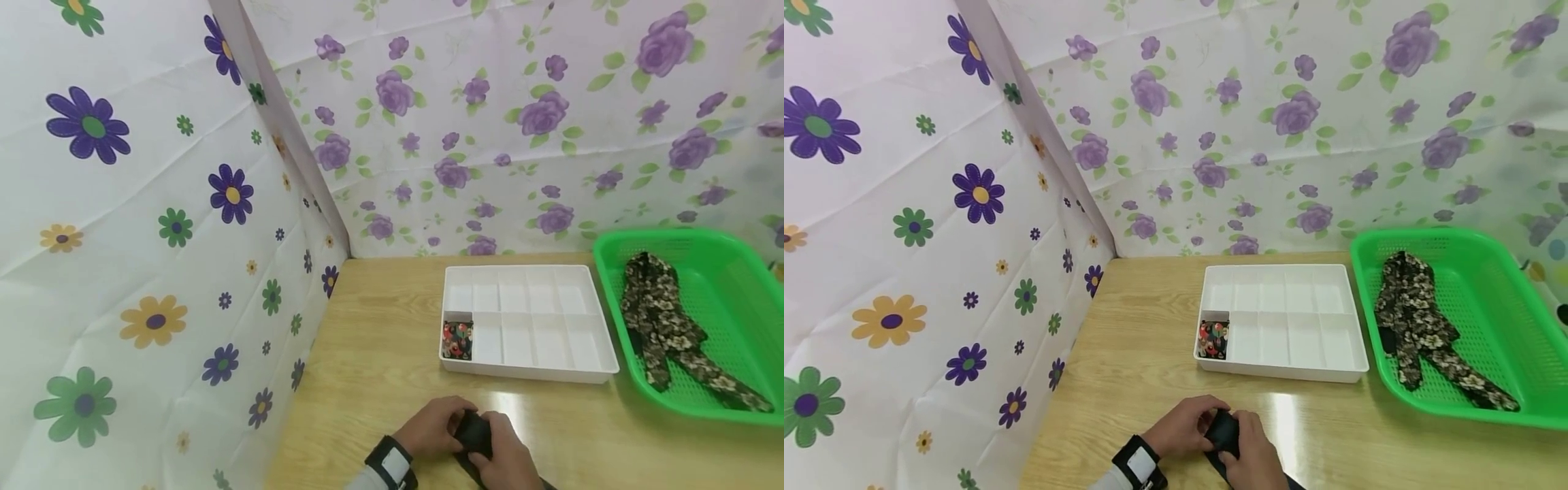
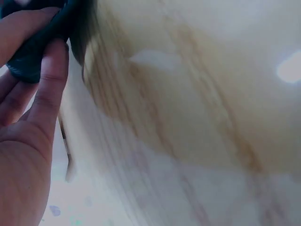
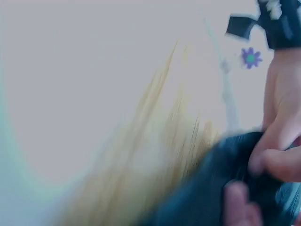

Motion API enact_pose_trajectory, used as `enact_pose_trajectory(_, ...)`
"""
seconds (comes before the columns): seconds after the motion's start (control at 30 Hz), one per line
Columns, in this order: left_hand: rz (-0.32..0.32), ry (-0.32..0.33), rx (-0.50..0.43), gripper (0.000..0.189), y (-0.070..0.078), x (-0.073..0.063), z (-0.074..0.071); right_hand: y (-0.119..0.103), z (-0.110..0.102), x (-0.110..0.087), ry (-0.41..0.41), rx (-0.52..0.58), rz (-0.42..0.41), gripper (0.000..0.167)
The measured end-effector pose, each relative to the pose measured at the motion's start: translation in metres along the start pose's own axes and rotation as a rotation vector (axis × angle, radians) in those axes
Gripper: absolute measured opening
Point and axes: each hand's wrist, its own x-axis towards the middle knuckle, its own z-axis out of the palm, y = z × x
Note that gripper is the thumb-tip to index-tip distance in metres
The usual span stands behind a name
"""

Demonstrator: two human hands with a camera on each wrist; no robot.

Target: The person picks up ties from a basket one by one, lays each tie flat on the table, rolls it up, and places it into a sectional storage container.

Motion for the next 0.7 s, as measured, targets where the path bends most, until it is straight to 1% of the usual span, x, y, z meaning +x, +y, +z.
enact_pose_trajectory(0.07,-0.02,0.005,-0.018,0.065,0.0,-0.001,0.0,-0.002,0.0,-0.002,-0.044,0.016,0.031,0.068)
enact_pose_trajectory(0.13,-0.028,0.007,-0.035,0.063,-0.001,-0.001,0.001,-0.001,-0.001,-0.002,-0.076,0.009,0.031,0.073)
enact_pose_trajectory(0.27,-0.012,0.012,-0.042,0.062,-0.005,0.0,0.003,0.004,-0.004,0.004,-0.078,-0.039,-0.038,0.067)
enact_pose_trajectory(0.33,-0.003,0.012,-0.015,0.061,-0.006,0.001,0.003,0.006,-0.006,0.008,-0.09,-0.056,-0.065,0.063)
enact_pose_trajectory(0.4,0.003,0.012,0.032,0.06,-0.005,0.002,0.003,0.006,-0.008,0.012,-0.111,-0.059,-0.087,0.061)
enact_pose_trajectory(0.47,0.006,0.011,0.079,0.057,-0.004,0.002,0.002,0.005,-0.009,0.014,-0.12,-0.043,-0.083,0.055)
enact_pose_trajectory(0.53,-0.001,0.012,0.097,0.055,-0.001,0.002,0.001,0.005,-0.009,0.016,-0.101,-0.021,-0.078,0.047)
enact_pose_trajectory(0.63,-0.033,0.016,0.029,0.058,0.002,0.001,-0.001,0.008,-0.008,0.016,-0.041,0.044,-0.028,0.039)
enact_pose_trajectory(0.7,-0.044,0.032,-0.005,0.06,0.003,0.0,-0.002,0.009,-0.007,0.016,-0.01,0.072,-0.008,0.04)
